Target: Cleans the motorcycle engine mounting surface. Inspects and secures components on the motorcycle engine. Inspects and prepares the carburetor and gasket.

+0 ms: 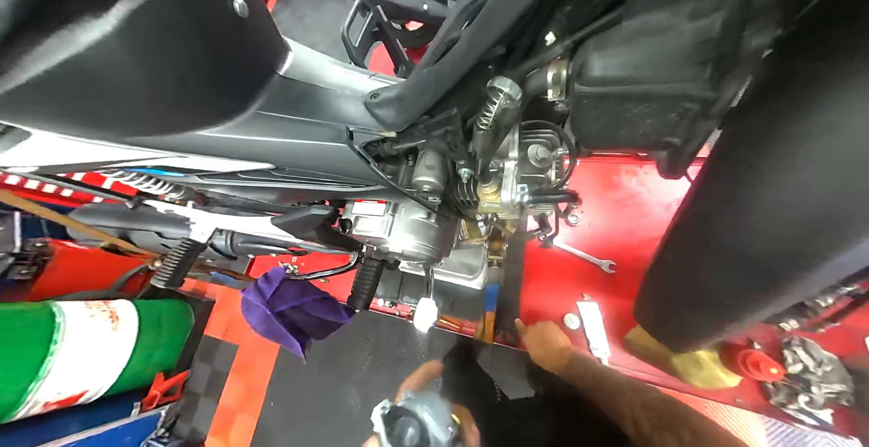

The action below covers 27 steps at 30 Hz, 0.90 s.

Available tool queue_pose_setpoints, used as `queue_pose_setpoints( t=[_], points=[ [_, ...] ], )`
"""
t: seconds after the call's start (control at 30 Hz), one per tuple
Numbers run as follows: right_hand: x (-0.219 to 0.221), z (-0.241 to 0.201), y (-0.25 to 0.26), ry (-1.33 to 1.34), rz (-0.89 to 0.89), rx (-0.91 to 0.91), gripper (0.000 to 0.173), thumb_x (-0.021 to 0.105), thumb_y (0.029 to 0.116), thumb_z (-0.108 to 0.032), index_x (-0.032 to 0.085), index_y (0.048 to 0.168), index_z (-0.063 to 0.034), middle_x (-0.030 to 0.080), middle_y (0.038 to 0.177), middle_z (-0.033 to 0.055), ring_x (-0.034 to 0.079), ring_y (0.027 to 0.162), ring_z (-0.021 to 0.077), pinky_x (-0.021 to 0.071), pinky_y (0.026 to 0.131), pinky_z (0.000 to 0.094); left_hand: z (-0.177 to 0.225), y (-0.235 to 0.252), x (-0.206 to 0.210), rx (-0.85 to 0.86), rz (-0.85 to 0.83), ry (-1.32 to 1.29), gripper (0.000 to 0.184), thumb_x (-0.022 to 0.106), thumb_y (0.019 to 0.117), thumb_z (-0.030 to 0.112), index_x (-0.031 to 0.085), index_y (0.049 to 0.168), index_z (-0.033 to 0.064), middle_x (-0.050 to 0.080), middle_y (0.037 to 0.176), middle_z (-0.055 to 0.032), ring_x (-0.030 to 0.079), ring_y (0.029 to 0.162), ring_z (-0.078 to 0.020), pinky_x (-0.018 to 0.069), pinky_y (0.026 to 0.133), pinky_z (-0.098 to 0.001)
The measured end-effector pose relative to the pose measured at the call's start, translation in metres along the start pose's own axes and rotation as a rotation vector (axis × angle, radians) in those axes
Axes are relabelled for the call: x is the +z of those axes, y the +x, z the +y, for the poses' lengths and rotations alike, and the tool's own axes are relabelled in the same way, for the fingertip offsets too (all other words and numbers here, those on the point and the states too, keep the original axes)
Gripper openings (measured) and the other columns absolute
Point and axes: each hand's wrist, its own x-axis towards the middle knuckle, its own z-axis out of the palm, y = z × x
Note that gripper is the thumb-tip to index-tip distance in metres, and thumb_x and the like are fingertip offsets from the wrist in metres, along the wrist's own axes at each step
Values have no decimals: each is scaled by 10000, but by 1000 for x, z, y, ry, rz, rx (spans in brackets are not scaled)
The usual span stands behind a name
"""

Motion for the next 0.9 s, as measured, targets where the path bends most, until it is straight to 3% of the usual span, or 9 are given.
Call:
queue_pose_setpoints(
  t=[0.13,0.27,0.43,0.57,0.63,0.7,0.73,0.8,0.9],
  points=[
    [-4,7,-8,25,39,-66,446,632,914,-163,592,1348,-64,669,1151,275,659,1043,485,523,830,673,-6,2,5,-44,-48,-71,781,624,881,496,478,1470,4,688,1130,-253,693,1005,-334,572,891,-439],
    [-22,0,6,95,112,-87,660,519,1003,-196,314,1620,-308,669,1174,282,663,1044,492,527,842,662,-14,7,5,-30,-113,-71,806,565,888,558,473,1477,17,686,1109,-246,686,964,-320,564,859,-426],
    [-12,-2,21,107,102,-40,693,524,1002,-204,266,1635,-317,676,1173,266,669,1053,474,534,844,642,-13,9,-2,-79,-169,-78,835,624,867,559,453,1496,36,690,1098,-257,690,965,-337,564,862,-439],
    [-15,-15,12,63,85,-8,681,533,983,-105,301,1622,-151,665,1195,281,664,1072,476,533,867,633,-11,12,-2,-89,-179,-74,805,664,866,513,447,1500,67,694,1098,-269,694,985,-359,559,889,-457],
    [-28,-21,5,59,50,-31,470,558,983,-131,522,1426,22,651,1223,284,643,1123,473,517,901,641,-10,13,-1,-86,-177,-30,803,667,868,511,433,1496,68,696,1089,-265,694,988,-359,560,885,-453],
    [-42,-16,5,116,44,-43,377,569,988,-267,655,1204,29,661,1205,259,640,1135,450,515,897,648,-9,11,1,-91,-169,0,794,652,874,487,416,1500,59,693,1083,-260,689,987,-356,559,877,-452],
    [-48,-8,8,162,79,-21,413,572,986,-284,624,1285,-4,667,1198,252,649,1122,446,520,892,646,-10,10,1,-94,-162,7,790,653,874,476,417,1500,57,695,1077,-256,690,983,-352,560,873,-451],
    [-53,8,21,192,131,60,647,580,976,-235,379,1583,-134,678,1194,242,668,1085,442,539,868,627,-12,9,1,-93,-149,13,789,656,870,476,421,1496,57,698,1070,-248,694,973,-343,564,866,-444],
    [-45,13,32,177,107,140,822,562,965,-99,131,1662,-160,684,1145,256,678,1047,453,549,851,612,-16,5,-1,-105,-97,8,806,683,852,496,448,1479,47,703,1071,-252,707,965,-344,579,849,-439]
  ],
)
